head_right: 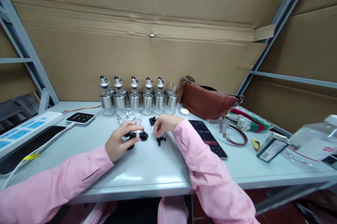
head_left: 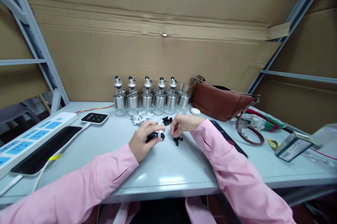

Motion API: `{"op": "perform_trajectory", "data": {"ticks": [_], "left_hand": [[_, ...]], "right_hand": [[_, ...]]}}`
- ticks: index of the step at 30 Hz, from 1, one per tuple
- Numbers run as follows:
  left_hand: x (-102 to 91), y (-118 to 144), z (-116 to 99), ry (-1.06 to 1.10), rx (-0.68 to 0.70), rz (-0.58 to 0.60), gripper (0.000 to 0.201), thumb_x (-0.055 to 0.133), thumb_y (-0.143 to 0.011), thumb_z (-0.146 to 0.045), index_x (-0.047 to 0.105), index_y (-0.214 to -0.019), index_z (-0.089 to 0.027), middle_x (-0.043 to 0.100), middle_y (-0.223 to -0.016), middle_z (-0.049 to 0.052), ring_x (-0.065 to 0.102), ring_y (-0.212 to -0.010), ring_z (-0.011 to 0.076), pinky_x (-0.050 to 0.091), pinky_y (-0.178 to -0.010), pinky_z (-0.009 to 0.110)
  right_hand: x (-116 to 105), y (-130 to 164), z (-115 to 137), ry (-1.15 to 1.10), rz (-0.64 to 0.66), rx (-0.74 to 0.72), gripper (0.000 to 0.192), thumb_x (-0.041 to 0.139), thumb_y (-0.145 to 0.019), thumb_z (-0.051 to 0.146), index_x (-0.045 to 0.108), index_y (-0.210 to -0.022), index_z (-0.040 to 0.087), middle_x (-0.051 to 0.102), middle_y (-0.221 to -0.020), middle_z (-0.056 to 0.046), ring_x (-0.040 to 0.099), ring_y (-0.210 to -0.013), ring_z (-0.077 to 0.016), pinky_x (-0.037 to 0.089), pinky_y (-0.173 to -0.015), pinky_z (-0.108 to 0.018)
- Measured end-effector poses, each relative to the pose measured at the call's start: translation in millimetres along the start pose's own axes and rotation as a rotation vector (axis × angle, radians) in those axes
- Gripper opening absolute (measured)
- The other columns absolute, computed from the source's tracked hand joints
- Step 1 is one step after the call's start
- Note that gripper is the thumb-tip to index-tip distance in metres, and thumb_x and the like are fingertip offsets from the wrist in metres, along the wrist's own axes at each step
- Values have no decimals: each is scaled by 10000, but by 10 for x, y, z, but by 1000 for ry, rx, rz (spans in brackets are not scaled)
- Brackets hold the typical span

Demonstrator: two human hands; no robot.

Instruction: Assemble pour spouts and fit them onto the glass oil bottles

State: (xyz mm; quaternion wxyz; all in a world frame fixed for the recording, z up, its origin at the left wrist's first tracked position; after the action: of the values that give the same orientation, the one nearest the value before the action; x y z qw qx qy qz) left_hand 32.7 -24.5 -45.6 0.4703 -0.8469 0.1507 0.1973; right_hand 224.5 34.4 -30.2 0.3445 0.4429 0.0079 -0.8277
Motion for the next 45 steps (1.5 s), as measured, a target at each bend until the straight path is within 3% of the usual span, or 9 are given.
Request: {"op": "perform_trajectory", "data": {"ticks": [9,19,23,26,31,35,39,41,45], "left_hand": [[4,0,-5,-6,-1,1,237,588,-811,-181,632,-1044,-197,568,-918,49,532,-900,167,431,-838,291],[1,-5,-3,-8,-6,1,241,581,-815,-179,627,-1049,-209,575,-915,44,529,-901,170,429,-837,298],[6,-2,6,-4,-14,3,247,589,-808,-175,626,-1050,-209,572,-915,45,531,-896,169,432,-831,297],[8,1,5,-1,-14,5,251,594,-803,-166,626,-1050,-202,569,-913,46,530,-895,167,430,-831,294],[12,-2,1,0,-22,13,248,590,-807,-176,626,-1050,-208,572,-915,46,530,-905,172,430,-835,301],[10,-2,2,-2,-23,12,242,583,-812,-189,628,-1049,-209,573,-916,48,531,-905,175,431,-836,308],[7,-1,-6,-5,-21,16,235,572,-817,-195,628,-1045,-203,573,-911,50,531,-902,176,433,-833,311],[8,-2,-11,-7,-25,16,232,567,-820,-200,628,-1044,-204,577,-911,51,533,-899,177,435,-832,313],[6,-5,-22,-1,-13,7,231,573,-816,-194,628,-1040,-199,586,-914,53,535,-903,180,435,-835,310]], "right_hand": [[77,-11,84,52,13,29,218,719,-570,181,725,-782,135,644,-665,13,547,-615,-99,411,-621,-214],[-8,-37,43,206,-192,93,197,661,-658,216,685,-840,143,569,-569,27,509,-555,-99,382,-569,-210],[-10,30,13,195,-120,265,183,680,-641,260,653,-774,137,564,-542,15,546,-552,-120,408,-566,-220],[16,39,9,166,-92,301,197,670,-654,288,636,-771,133,578,-550,4,558,-547,-124,423,-560,-221],[53,-14,26,257,-96,254,272,701,-601,336,661,-798,152,612,-587,2,557,-568,-127,406,-544,-211],[75,-40,41,278,-103,220,182,664,-598,232,682,-761,155,639,-614,6,555,-565,-118,396,-525,-198],[31,-41,83,297,-235,131,128,630,-601,161,675,-720,142,645,-636,-3,556,-595,-118,398,-561,-206],[-6,-38,120,191,-317,40,122,635,-607,151,650,-727,134,639,-647,-5,550,-605,-110,407,-582,-211],[-54,-16,228,-319,-349,-173,199,702,-597,236,581,-722,139,610,-620,17,550,-584,-91,426,-575,-220]]}}
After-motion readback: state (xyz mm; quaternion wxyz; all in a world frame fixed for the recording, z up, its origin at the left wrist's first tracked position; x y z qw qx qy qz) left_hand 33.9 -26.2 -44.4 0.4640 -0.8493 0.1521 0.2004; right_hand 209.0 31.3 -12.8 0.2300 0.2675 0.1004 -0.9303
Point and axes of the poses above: each hand's wrist, its own y-axis away from the middle knuckle, its own x-axis out of the palm, z = x × y, the point moved 3 cm from there along -y, towards the middle knuckle
